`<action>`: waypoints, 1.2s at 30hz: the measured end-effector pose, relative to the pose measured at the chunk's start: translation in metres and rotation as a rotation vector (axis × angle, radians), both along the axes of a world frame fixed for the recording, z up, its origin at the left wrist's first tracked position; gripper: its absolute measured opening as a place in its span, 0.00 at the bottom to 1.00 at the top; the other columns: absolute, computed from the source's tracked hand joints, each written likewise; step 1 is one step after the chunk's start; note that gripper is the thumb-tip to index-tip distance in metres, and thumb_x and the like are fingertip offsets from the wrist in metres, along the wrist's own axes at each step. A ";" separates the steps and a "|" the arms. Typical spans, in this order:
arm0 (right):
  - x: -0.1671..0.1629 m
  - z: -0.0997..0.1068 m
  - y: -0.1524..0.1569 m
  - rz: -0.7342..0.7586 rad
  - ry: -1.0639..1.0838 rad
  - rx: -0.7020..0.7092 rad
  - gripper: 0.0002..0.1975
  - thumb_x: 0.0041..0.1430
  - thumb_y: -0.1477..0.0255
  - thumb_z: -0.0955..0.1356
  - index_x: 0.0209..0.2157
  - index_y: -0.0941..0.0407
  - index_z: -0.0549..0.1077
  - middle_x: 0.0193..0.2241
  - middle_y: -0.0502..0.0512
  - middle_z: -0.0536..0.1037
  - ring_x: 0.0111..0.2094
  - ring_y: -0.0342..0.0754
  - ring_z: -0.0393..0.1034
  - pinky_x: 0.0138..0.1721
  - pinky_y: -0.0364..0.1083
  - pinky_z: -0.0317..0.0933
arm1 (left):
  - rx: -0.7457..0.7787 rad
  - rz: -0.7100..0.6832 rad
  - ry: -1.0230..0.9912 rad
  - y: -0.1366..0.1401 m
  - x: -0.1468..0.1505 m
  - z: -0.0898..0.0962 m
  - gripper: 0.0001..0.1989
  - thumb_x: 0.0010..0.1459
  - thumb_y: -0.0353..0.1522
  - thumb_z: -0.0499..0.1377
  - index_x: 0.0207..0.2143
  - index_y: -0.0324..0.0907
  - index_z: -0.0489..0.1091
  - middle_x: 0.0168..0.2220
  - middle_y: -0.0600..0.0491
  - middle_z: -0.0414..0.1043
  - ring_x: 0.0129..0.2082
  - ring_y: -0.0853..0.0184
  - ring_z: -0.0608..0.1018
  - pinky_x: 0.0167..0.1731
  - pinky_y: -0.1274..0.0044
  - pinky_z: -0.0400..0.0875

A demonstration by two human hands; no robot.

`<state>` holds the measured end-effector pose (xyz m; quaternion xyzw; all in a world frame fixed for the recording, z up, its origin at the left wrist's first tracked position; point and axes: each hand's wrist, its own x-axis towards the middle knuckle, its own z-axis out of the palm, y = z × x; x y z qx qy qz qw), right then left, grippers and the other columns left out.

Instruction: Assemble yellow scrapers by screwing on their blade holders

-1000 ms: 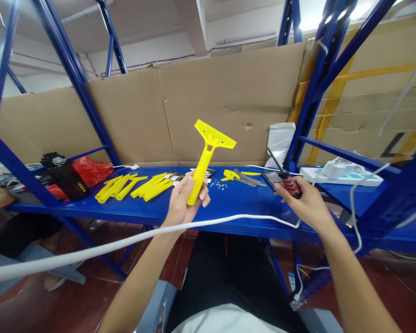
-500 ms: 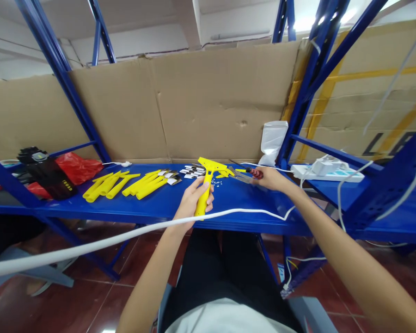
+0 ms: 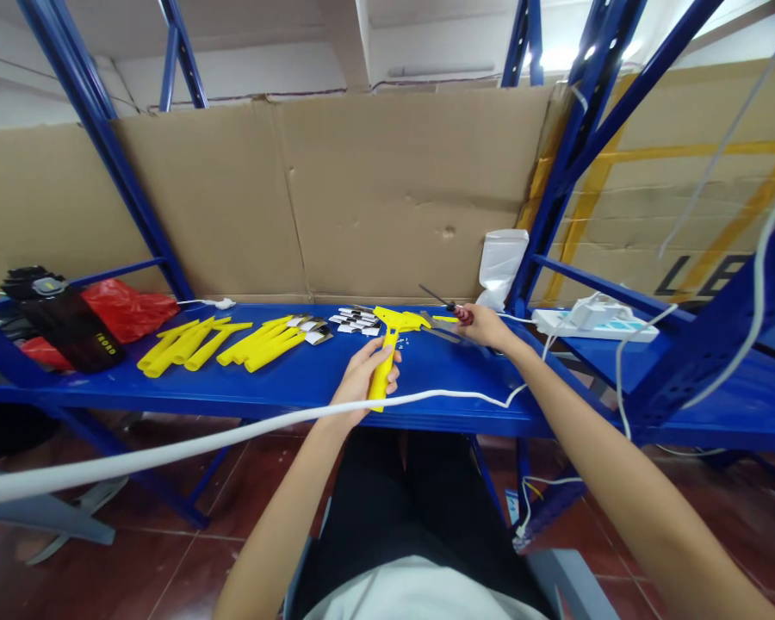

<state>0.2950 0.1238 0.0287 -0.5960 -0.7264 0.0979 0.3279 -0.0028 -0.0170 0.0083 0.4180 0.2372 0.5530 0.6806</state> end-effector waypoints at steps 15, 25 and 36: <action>-0.057 0.041 -0.070 0.284 0.800 0.145 0.32 0.42 0.52 0.85 0.32 0.51 0.66 0.34 0.52 0.82 0.34 0.50 0.74 0.40 0.51 0.69 | -0.017 -0.033 0.128 -0.003 -0.004 -0.002 0.31 0.57 0.29 0.73 0.61 0.43 0.68 0.56 0.37 0.81 0.39 0.59 0.86 0.15 0.82 0.68; -0.100 0.031 -0.081 0.398 0.499 -0.102 0.22 0.46 0.56 0.82 0.30 0.55 0.74 0.30 0.52 0.82 0.31 0.48 0.69 0.35 0.48 0.61 | 0.050 -0.006 0.263 -0.004 0.003 0.000 0.28 0.59 0.46 0.76 0.51 0.44 0.68 0.34 0.54 0.75 0.24 0.69 0.77 0.11 0.83 0.67; -0.111 0.027 -0.089 0.458 0.584 -0.151 0.26 0.43 0.56 0.84 0.32 0.54 0.72 0.30 0.50 0.80 0.31 0.46 0.69 0.36 0.48 0.63 | 0.109 0.053 0.261 -0.006 0.006 -0.005 0.27 0.63 0.50 0.70 0.54 0.45 0.69 0.29 0.56 0.75 0.18 0.69 0.74 0.12 0.81 0.67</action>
